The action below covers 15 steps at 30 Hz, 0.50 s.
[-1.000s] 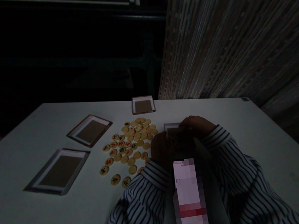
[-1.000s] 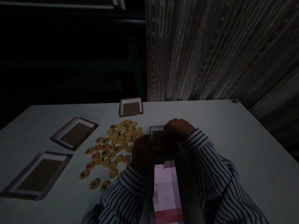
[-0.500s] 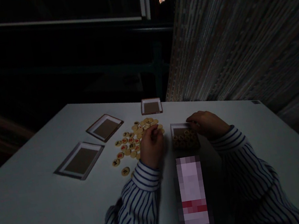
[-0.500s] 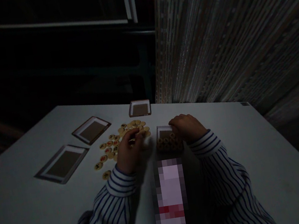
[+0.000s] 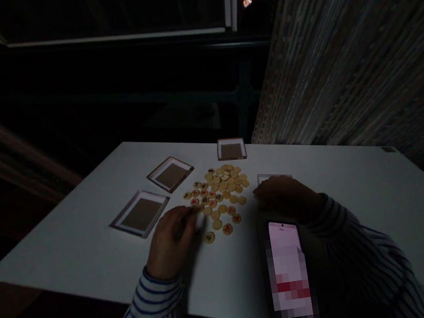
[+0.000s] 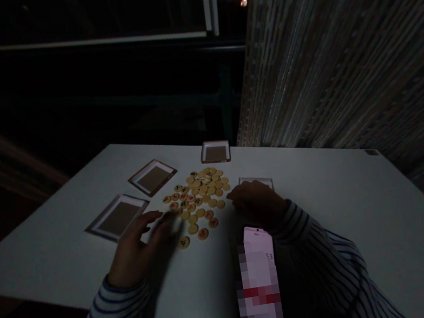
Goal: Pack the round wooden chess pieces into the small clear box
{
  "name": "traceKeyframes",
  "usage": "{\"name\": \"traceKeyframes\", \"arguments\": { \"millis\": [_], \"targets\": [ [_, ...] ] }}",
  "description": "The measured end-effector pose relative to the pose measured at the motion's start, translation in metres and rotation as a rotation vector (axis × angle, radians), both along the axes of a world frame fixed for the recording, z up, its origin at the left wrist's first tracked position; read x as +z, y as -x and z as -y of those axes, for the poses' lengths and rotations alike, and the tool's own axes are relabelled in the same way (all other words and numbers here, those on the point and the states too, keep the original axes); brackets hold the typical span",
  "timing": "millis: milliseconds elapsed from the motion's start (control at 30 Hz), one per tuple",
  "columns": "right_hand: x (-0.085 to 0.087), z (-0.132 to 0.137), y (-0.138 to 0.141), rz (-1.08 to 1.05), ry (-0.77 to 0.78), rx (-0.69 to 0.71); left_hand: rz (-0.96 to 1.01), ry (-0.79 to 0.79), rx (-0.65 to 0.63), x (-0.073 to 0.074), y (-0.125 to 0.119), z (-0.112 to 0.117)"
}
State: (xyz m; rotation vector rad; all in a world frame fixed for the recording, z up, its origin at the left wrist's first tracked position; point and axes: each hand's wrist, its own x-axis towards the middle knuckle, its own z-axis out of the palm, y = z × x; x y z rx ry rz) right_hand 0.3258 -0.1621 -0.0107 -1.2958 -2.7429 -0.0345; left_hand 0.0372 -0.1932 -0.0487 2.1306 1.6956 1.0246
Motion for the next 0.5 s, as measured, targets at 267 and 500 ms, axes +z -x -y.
{"name": "traceKeyframes", "arguments": {
  "millis": [267,500],
  "targets": [
    [-0.016,0.004,0.057,0.063,0.044,0.088,-0.299,-0.068,-0.173,-0.040,-0.004,0.017],
    [-0.014,-0.001,0.079,0.149,0.093,0.085,-0.314,-0.072,-0.196,-0.051,-0.006,0.016]
  ]
}}
